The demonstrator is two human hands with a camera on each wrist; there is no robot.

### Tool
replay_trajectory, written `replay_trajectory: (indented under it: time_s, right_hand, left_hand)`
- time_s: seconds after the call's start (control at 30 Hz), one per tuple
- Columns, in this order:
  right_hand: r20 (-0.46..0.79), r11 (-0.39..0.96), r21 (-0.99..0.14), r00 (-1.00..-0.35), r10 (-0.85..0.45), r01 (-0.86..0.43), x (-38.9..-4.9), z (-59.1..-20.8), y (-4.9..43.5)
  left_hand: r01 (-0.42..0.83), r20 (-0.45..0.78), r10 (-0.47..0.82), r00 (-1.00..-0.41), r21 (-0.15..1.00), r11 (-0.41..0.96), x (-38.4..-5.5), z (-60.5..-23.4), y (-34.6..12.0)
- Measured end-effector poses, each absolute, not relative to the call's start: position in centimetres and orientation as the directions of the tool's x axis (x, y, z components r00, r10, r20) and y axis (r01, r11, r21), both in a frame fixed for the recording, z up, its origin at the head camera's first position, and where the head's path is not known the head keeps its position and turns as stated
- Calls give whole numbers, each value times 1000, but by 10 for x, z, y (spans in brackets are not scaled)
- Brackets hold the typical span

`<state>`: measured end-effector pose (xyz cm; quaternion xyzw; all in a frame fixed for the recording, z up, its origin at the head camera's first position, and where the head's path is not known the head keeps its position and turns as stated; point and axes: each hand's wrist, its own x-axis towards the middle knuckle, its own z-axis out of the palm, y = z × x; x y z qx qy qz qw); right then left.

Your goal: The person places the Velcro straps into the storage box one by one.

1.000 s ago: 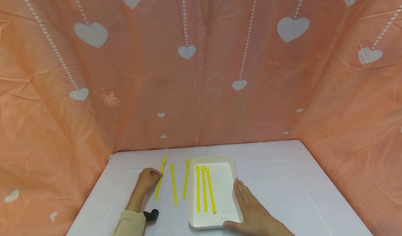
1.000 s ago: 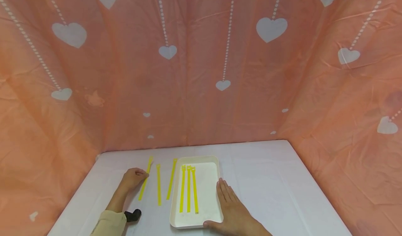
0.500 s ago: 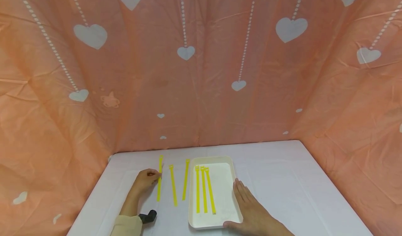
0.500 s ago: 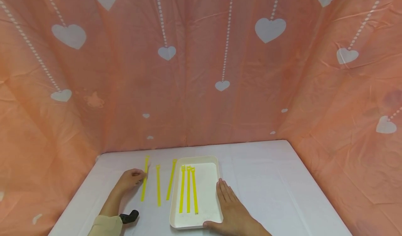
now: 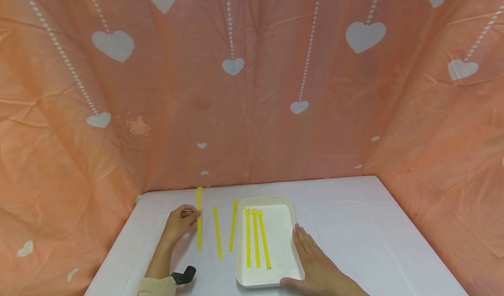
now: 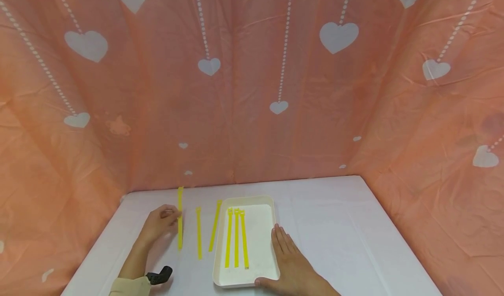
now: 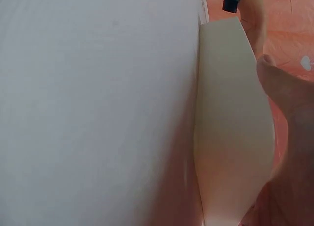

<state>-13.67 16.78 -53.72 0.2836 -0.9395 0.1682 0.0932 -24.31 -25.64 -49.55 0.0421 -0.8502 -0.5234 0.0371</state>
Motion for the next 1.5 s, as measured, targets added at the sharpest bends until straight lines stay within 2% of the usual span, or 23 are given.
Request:
replay_trajectory:
  time_s: [0.23, 0.4, 0.77, 0.93, 1.33, 1.5]
  right_hand:
    - [240, 786, -292, -837, -492, -545, -138, -538, 168]
    - [279, 784, -260, -822, -497, -563, -137, -538, 167]
    - [207, 785, -324, -849, -486, -528, -137, -537, 167]
    - [216, 787, -317, -848, -483, -529, -136, -536, 167]
    - [196, 779, -335, -848, -492, -530, -136, -533, 167]
    - [177, 782, -342, -853, -490, -521, -137, -534, 168]
  left_hand:
    - [6, 58, -121, -991, 919, 393, -239, -478, -234]
    - [29, 71, -108, -992, 936, 350, -239, -472, -217]
    - [78, 85, -13, -996, 955, 287, -233, -465, -185]
    - [81, 79, 20, -997, 951, 300, -232, -464, -168]
    - [100, 28, 244, -969, 951, 291, -234, -465, -139]
    - [110, 18, 301, -953, 950, 292, -237, -468, -126]
